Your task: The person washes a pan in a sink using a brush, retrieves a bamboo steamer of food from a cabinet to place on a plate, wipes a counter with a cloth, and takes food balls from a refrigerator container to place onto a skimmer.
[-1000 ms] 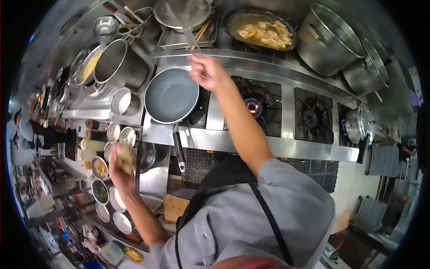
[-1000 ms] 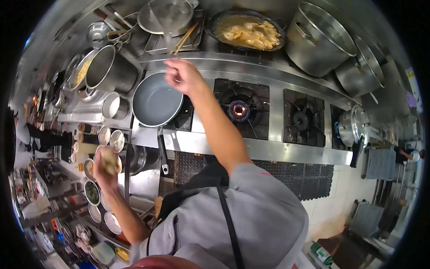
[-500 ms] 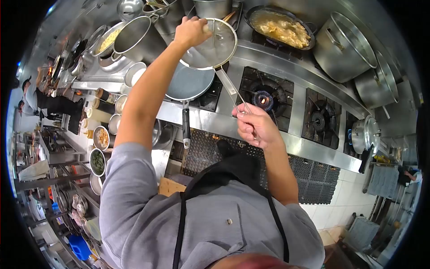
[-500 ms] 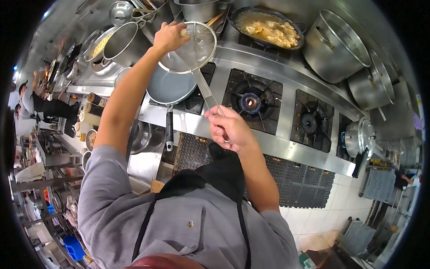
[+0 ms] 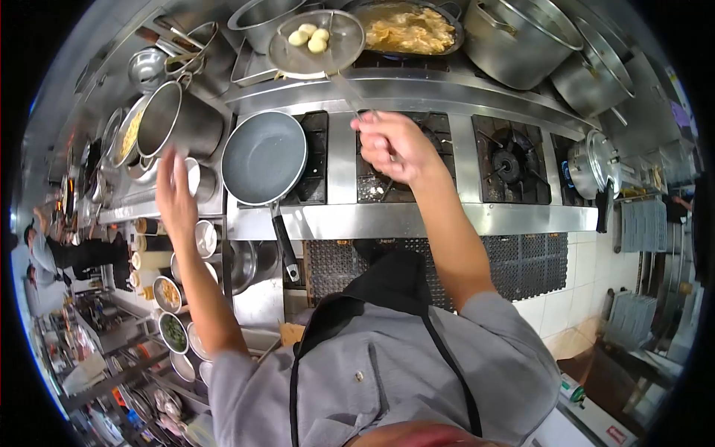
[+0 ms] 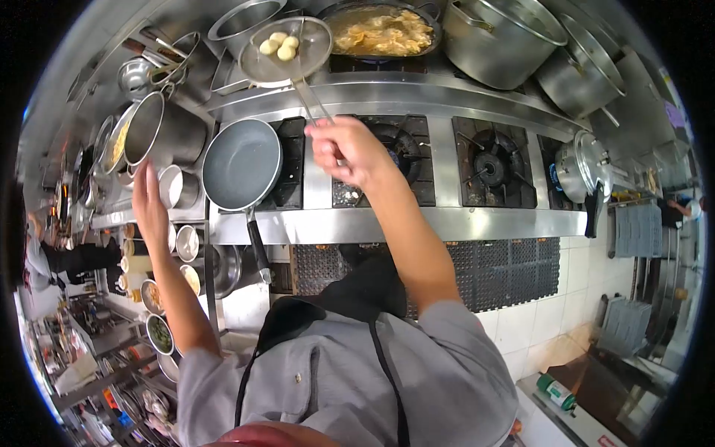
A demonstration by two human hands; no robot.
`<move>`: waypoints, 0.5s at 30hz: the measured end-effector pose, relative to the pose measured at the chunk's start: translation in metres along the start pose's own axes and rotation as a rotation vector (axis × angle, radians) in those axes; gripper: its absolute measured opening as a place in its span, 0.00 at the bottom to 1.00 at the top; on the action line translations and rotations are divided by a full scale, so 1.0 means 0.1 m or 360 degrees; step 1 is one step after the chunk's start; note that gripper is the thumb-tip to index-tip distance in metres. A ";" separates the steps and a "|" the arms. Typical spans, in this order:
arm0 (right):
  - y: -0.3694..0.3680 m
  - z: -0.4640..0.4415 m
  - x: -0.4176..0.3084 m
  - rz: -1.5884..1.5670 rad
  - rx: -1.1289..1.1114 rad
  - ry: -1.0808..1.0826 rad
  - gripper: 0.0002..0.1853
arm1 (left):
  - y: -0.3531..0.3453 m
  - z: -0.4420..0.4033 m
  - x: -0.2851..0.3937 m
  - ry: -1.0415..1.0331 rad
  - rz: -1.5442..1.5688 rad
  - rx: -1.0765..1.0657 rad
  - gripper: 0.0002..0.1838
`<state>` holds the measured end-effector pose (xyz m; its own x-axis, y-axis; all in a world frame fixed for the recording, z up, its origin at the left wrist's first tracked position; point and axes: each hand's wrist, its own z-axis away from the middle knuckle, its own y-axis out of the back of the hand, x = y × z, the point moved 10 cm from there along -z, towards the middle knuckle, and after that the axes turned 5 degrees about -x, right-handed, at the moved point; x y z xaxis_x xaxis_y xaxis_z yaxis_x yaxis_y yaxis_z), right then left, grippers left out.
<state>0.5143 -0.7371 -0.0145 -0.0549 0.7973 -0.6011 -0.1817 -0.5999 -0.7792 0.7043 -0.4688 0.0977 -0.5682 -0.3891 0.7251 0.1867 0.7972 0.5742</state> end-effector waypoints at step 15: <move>1.01 -2.03 -1.08 -0.0400 0.0109 0.0485 0.07 | 1.00 2.57 -1.33 0.1123 0.0058 0.0369 0.29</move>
<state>0.7008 -0.8973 -0.0644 0.2918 0.8563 -0.4261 -0.2177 -0.3744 -0.9014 0.5922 -0.2188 -0.0394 0.0995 -0.5025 0.8588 -0.0228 0.8617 0.5068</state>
